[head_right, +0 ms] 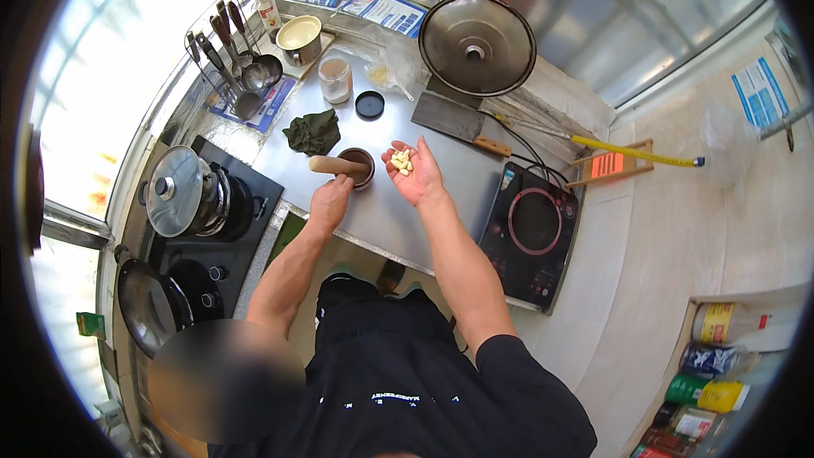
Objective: The person places garlic cloves into a mortar and adds salt from a container. They then use a pestle to grind the garlic and salt mixture into a paste. The person continues to grind the mixture for an extended period, occasionally pausing to add more salt.
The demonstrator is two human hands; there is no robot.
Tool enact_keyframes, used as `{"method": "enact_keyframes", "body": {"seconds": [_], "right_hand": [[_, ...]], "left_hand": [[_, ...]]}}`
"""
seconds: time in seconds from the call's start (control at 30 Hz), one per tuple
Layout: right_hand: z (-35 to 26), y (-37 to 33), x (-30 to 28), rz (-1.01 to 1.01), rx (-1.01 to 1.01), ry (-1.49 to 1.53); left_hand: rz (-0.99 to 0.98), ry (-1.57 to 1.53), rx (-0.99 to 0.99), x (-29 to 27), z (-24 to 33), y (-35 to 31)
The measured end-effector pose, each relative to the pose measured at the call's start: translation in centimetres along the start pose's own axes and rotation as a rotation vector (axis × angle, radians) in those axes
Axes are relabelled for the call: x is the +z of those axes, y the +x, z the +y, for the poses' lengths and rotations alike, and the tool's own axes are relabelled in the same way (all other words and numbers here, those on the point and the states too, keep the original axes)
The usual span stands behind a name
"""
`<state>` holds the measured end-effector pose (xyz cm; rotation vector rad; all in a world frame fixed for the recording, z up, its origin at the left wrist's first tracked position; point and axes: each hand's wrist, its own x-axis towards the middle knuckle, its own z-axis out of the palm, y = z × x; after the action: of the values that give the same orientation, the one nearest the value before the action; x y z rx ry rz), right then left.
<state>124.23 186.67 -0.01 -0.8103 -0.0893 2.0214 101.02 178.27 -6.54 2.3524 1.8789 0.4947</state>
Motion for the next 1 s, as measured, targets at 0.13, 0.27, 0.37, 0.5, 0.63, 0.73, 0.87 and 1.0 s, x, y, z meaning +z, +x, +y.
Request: {"method": "enact_keyframes", "body": {"seconds": [0.13,0.27,0.37,0.5,0.63,0.73,0.87,1.0], "right_hand": [[-0.7,3.5,0.5,0.009,0.040,-0.013],[-0.4,5.6,1.2,0.027,0.056,-0.038],[-0.6,7.0,1.9,0.043,0.045,-0.061],[-0.6,7.9,2.8,0.048,0.034,-0.088],[0.0,7.9,2.8,0.067,0.038,-0.105],[0.2,7.8,2.9,0.077,0.044,-0.127],[1.2,7.8,3.8,0.046,0.045,-0.205],[0.8,8.3,2.0,0.057,-0.041,-0.333]], "left_hand": [[0.007,0.009,-0.002,0.4,0.4,2.7],[0.087,-0.067,-0.044,0.0,0.7,4.2],[0.232,-0.282,-0.147,-0.7,1.9,4.3],[0.242,-0.605,-0.666,-0.6,2.8,6.6],[0.318,-0.480,-0.671,0.2,1.3,9.5],[0.201,-0.574,-0.712,0.5,-0.1,11.6],[0.321,-0.612,-0.651,1.5,-2.1,11.6],[0.450,-1.282,-0.711,-2.1,-0.1,11.1]]}}
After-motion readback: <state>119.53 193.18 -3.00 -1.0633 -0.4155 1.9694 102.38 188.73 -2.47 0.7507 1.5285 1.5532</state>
